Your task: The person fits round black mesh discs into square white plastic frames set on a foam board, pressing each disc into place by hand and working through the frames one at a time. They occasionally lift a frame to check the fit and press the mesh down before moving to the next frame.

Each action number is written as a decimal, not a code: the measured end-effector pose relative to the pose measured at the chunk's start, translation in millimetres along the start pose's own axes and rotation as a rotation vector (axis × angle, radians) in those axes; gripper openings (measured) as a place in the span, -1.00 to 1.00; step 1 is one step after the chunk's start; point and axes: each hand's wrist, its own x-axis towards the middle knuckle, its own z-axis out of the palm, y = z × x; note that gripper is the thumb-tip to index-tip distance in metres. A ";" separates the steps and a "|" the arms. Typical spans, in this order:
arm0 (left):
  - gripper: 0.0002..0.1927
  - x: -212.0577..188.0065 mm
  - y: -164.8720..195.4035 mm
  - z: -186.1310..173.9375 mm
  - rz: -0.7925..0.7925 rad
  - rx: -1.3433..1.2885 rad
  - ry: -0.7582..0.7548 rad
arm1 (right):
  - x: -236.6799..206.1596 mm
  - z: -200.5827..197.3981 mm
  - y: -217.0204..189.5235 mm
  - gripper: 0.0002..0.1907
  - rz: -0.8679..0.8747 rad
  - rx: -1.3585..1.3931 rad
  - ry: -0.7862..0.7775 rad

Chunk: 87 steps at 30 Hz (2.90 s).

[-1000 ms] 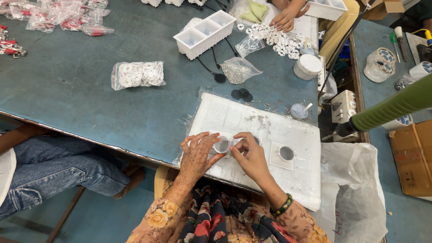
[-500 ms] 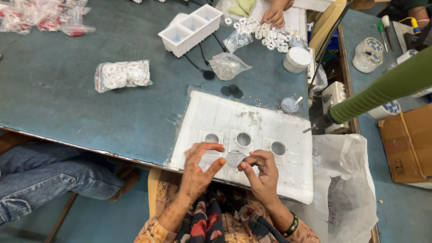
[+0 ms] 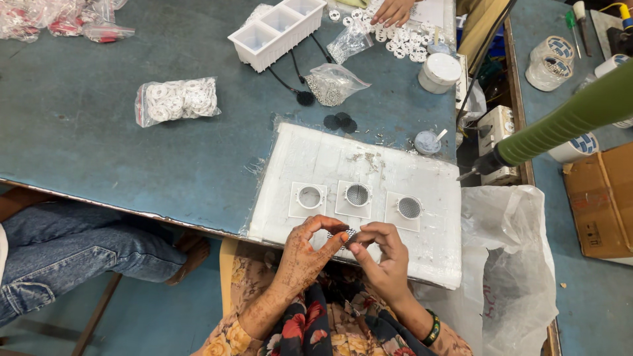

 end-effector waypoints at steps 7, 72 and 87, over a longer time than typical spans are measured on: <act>-0.76 -8.8 6.9 -4.4 0.217 0.437 0.033 | 23.3 -18.3 -33.0 -0.94 -0.055 -0.223 -0.029; -0.79 -12.0 -1.8 1.9 0.244 0.659 -0.074 | 34.7 -20.2 -61.9 -0.87 -0.129 -0.562 -0.219; -0.77 -12.8 -5.0 1.3 0.218 0.620 -0.073 | 31.3 -36.9 -37.8 -0.89 0.135 -0.265 -0.297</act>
